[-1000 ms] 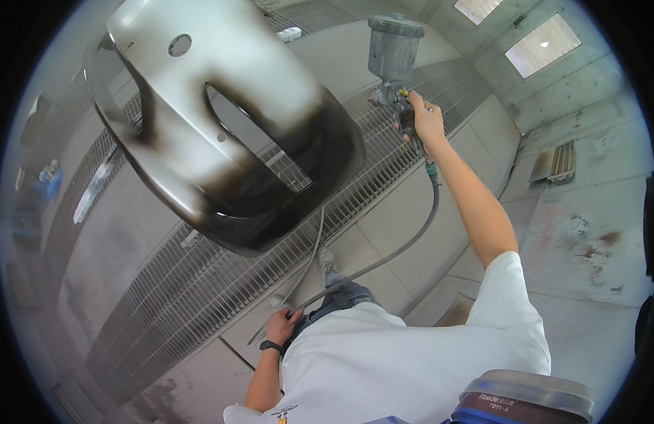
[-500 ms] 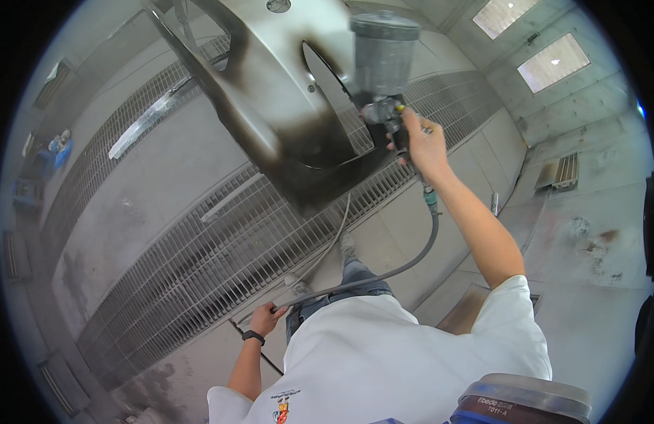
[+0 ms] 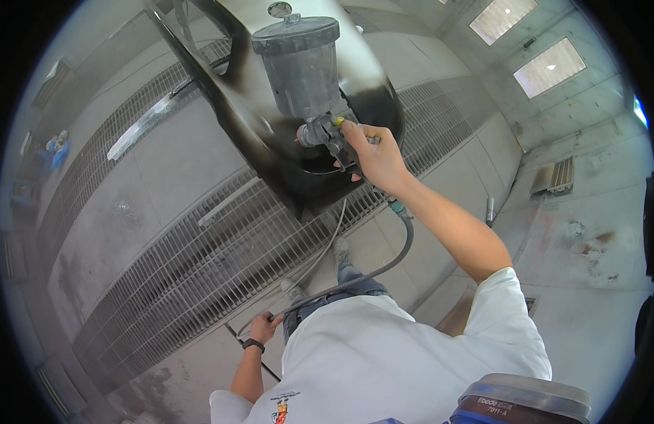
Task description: The person wipes a white car bumper with a yellow cloth, then uses a spray gun to apply black paint to the bumper's surface. The bumper is mounted on a stand in a paint booth.
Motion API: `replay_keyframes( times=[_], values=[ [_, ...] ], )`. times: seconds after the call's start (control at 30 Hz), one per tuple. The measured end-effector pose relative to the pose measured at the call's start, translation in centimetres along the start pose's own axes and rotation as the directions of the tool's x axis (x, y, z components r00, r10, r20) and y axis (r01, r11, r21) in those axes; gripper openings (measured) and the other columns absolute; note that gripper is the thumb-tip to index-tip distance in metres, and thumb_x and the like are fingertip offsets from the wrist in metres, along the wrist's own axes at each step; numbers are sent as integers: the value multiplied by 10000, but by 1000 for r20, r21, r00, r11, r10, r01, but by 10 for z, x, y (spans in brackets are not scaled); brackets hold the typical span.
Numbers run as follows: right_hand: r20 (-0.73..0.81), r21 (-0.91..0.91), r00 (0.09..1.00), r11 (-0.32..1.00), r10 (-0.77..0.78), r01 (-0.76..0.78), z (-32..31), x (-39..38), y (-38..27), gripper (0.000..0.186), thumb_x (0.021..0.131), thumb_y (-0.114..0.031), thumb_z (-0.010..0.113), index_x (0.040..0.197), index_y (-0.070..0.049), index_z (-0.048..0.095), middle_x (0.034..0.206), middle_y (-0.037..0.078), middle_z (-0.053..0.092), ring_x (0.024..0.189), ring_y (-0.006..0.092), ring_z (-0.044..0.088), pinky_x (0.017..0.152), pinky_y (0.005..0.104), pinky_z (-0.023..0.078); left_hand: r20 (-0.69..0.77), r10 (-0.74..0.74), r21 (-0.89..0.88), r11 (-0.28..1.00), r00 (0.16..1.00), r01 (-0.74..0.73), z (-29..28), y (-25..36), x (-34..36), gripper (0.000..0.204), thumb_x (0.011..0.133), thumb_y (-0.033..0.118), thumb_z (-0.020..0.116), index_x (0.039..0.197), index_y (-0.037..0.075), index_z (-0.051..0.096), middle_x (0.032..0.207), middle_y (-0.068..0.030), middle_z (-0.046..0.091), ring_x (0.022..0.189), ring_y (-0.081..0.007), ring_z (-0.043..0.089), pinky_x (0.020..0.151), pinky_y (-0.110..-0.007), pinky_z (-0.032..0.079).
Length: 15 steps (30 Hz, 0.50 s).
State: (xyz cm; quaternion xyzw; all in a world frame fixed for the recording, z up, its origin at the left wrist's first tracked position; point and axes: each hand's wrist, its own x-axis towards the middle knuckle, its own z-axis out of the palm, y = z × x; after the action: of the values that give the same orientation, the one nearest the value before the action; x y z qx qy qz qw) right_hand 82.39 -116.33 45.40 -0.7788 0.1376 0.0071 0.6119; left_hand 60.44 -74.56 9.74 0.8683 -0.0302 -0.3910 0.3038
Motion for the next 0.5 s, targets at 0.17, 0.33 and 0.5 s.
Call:
replay_keyframes(
  times=[0.17,0.33,0.5],
  values=[
    [-110,-31,993,999,40,-44,-36,25,9,491,1032,-481,608,1135,-20,743,679,5,636,614,94,663,458,253,509,-37,33,60,998,999,-30,11,45,18,593,894,599,729,845,9,721,737,-204,689,732,-413,665,674,-482,506],
    [-136,11,990,999,43,-42,-114,41,15,515,1057,-490,550,1059,4,699,822,93,724,649,126,702,453,239,504,-11,54,52,997,998,-53,21,104,36,579,901,582,725,831,8,704,746,-221,683,745,-433,657,673,-492,503],
    [-188,62,981,998,43,-31,-193,64,28,522,1073,-479,499,1022,2,695,815,102,716,656,142,701,429,247,495,-31,120,84,990,992,-117,33,158,51,568,903,561,727,785,8,669,737,-239,664,739,-451,644,659,-504,492]
  ],
)
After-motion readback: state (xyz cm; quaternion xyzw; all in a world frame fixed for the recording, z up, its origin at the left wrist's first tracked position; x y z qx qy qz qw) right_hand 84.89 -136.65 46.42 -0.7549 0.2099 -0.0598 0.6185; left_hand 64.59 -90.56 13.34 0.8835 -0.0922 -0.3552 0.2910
